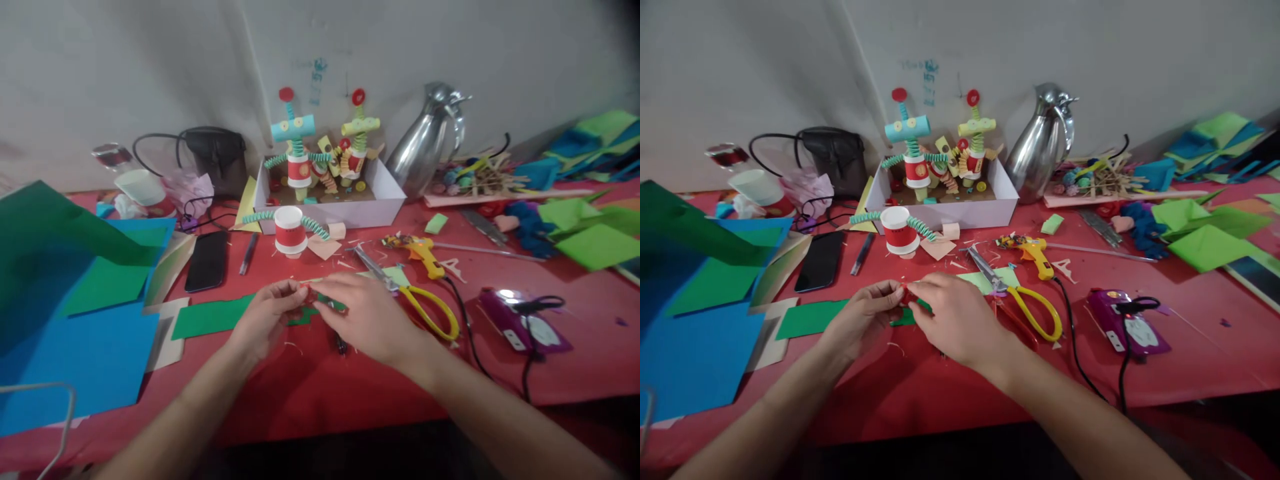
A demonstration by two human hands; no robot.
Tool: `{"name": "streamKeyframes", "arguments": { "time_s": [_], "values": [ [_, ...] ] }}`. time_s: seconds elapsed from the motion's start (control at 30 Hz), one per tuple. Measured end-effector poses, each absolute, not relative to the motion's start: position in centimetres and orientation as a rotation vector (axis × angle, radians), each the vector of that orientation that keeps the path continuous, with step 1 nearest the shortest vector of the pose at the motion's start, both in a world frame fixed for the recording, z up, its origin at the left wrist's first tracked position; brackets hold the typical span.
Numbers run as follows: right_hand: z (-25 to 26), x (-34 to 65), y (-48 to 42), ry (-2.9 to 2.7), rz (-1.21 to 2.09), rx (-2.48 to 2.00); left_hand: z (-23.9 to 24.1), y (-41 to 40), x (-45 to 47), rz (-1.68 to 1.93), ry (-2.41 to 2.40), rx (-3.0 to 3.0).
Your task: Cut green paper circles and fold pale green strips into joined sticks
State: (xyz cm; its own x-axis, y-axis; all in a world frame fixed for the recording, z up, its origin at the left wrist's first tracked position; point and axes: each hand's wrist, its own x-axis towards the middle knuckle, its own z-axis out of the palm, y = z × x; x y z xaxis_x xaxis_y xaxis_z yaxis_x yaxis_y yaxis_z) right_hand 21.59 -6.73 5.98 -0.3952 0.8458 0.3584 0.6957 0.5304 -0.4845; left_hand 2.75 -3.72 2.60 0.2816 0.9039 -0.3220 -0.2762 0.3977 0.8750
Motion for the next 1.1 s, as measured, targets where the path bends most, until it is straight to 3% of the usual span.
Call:
{"name": "streamKeyframes", "arguments": {
  "time_s": [0.23,0.77,1.0,1.1],
  "values": [
    [4.5,20.8,-3.5,-2.116,0.516,-1.174,1.9,-2.2,2.3,0.959,1.009,0.787],
    [1.7,20.0,-4.3,-2.019,0.165,-1.023,0.6,-4.1,3.2,1.053,1.053,0.849],
    [1.8,20.0,-3.9,-1.851,0.577,-1.06,0.6,-4.0,2.6,1.055,1.093,0.878],
    [1.9,20.2,-3.9,-1.897,0.563,-1.059,0.6,-3.8,2.6,1.052,1.101,0.888]
  ]
}}
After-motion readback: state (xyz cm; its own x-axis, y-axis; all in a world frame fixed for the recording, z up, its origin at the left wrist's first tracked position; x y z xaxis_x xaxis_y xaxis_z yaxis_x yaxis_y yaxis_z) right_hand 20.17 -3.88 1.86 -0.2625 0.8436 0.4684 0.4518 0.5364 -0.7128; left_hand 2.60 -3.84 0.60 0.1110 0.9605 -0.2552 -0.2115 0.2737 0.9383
